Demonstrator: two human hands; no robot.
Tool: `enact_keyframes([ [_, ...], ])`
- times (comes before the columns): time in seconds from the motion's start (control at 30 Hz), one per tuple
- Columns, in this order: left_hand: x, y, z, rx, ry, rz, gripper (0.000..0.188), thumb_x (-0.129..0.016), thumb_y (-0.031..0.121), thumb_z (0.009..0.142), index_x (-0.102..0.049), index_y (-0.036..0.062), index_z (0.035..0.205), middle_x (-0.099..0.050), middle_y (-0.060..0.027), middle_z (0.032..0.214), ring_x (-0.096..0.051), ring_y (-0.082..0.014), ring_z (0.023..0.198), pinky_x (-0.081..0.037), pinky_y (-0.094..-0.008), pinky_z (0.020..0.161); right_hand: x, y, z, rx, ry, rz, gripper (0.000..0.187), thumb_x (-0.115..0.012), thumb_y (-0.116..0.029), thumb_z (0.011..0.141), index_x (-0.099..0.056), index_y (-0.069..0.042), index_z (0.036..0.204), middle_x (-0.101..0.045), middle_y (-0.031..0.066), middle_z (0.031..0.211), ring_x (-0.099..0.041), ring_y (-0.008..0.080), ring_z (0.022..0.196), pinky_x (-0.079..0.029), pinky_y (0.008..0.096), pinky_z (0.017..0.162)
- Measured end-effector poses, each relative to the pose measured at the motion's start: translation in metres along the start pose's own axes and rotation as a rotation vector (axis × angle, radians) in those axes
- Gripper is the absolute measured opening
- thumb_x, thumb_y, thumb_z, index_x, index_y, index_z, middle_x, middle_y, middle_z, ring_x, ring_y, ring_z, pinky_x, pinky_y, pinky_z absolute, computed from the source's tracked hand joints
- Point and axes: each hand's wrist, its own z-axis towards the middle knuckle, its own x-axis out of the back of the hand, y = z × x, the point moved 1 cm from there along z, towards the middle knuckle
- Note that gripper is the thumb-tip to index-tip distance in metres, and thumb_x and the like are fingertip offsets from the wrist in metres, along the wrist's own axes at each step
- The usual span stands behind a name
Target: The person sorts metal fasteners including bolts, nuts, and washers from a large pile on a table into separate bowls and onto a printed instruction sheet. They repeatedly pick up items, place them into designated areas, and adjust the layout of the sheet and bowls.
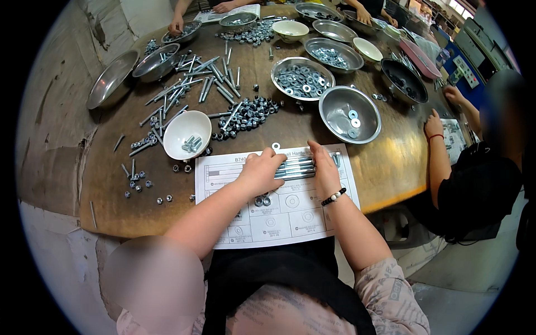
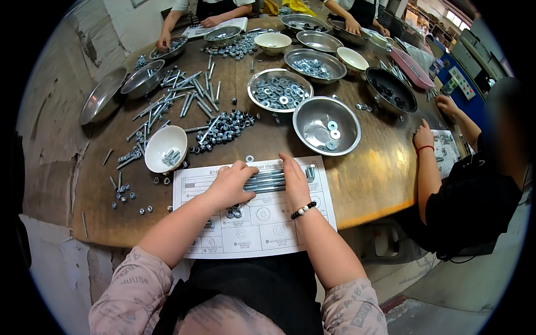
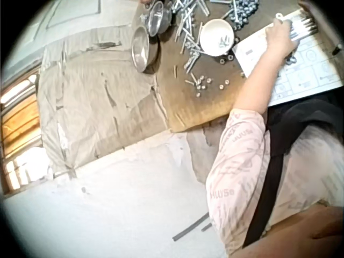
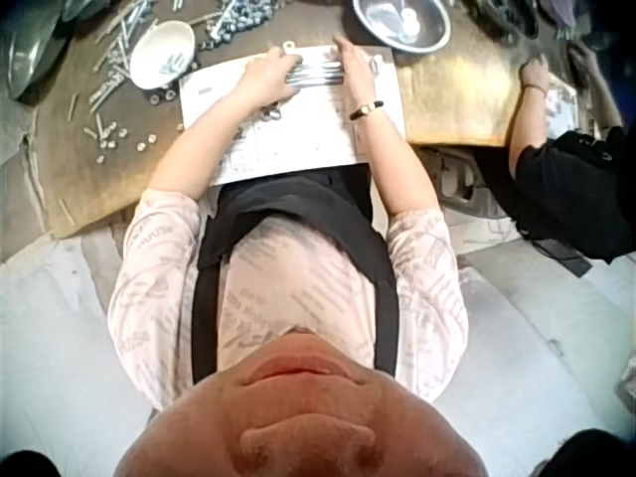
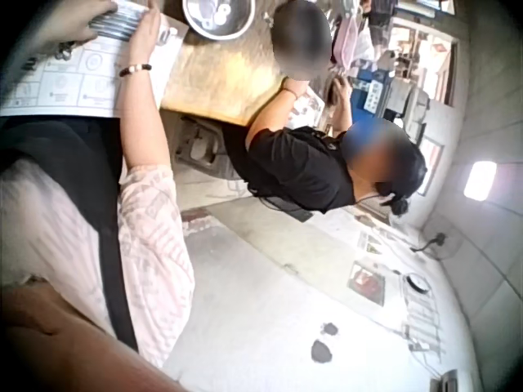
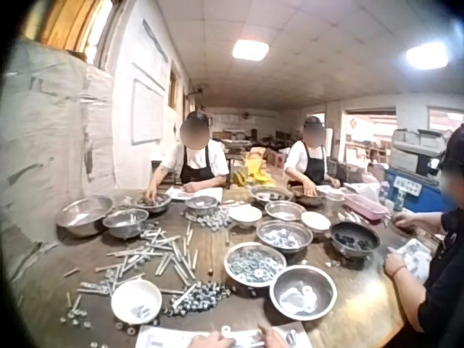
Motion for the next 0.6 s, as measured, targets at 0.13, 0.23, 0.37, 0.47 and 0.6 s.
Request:
enact_keyframes([
  [0.13, 0.005, 0.002, -0.004, -0.006, 0.003, -0.005, 0.057, -0.071, 0.024, 0.065, -0.051, 0.0118, 0.116, -0.048, -0.0124, 0.109, -0.051, -0.0304, 0.099, -0.035, -0.0408, 0.092, 0.008, 0.004, 0.007, 0.026, -0.023, -0.199, 0.037, -0.041, -0.029, 0.094, -0.05, -0.002, 0.117, -0.05, 0.0094, 0.121, -0.044, 0.0173, 0.112, -0.032, 0.0278, 0.096],
  [0.23, 0.016, -0.009, -0.006, 0.037, 0.167, -0.075, 0.054, -0.071, 0.027, 0.066, -0.053, 0.0086, 0.113, -0.049, -0.0133, 0.107, -0.05, -0.03, 0.1, -0.038, -0.038, 0.09, 0.003, -0.013, 0.015, 0.222, -0.029, -0.457, 0.031, -0.047, -0.022, 0.089, -0.053, -0.001, 0.111, -0.052, 0.0113, 0.113, -0.049, 0.021, 0.105, -0.038, 0.0297, 0.089],
  [0.37, 0.027, -0.052, 0.002, 0.123, 0.345, -0.074, 0.054, -0.069, 0.029, 0.069, -0.052, 0.0044, 0.115, -0.049, -0.0148, 0.111, -0.048, -0.0304, 0.105, -0.039, -0.0367, 0.091, -0.017, -0.037, 0.035, 0.314, -0.194, -0.654, 0.029, -0.051, -0.018, 0.085, -0.055, 0.0, 0.108, -0.054, 0.0135, 0.109, -0.052, 0.0243, 0.099, -0.041, 0.0314, 0.086],
  [0.47, 0.028, -0.076, 0.018, 0.184, 0.394, 0.054, 0.064, -0.067, 0.03, 0.072, -0.043, 0.0015, 0.124, -0.042, -0.018, 0.126, -0.042, -0.0317, 0.115, -0.035, -0.0372, 0.097, -0.036, -0.033, 0.058, 0.387, -0.337, -0.818, 0.031, -0.052, -0.019, 0.083, -0.055, 0.0, 0.108, -0.053, 0.0155, 0.112, -0.05, 0.0286, 0.105, -0.039, 0.0343, 0.09],
  [0.6, 0.025, -0.082, 0.051, 0.217, 0.424, 0.163, 0.072, -0.065, 0.034, 0.074, -0.035, -0.0007, 0.129, -0.033, -0.0193, 0.135, -0.034, -0.0321, 0.124, -0.029, -0.0391, 0.102, -0.049, -0.018, 0.082, 0.417, -0.32, -0.89, 0.031, -0.052, -0.018, 0.083, -0.055, -0.001, 0.109, -0.051, 0.0162, 0.115, -0.046, 0.0301, 0.11, -0.037, 0.0355, 0.093],
])
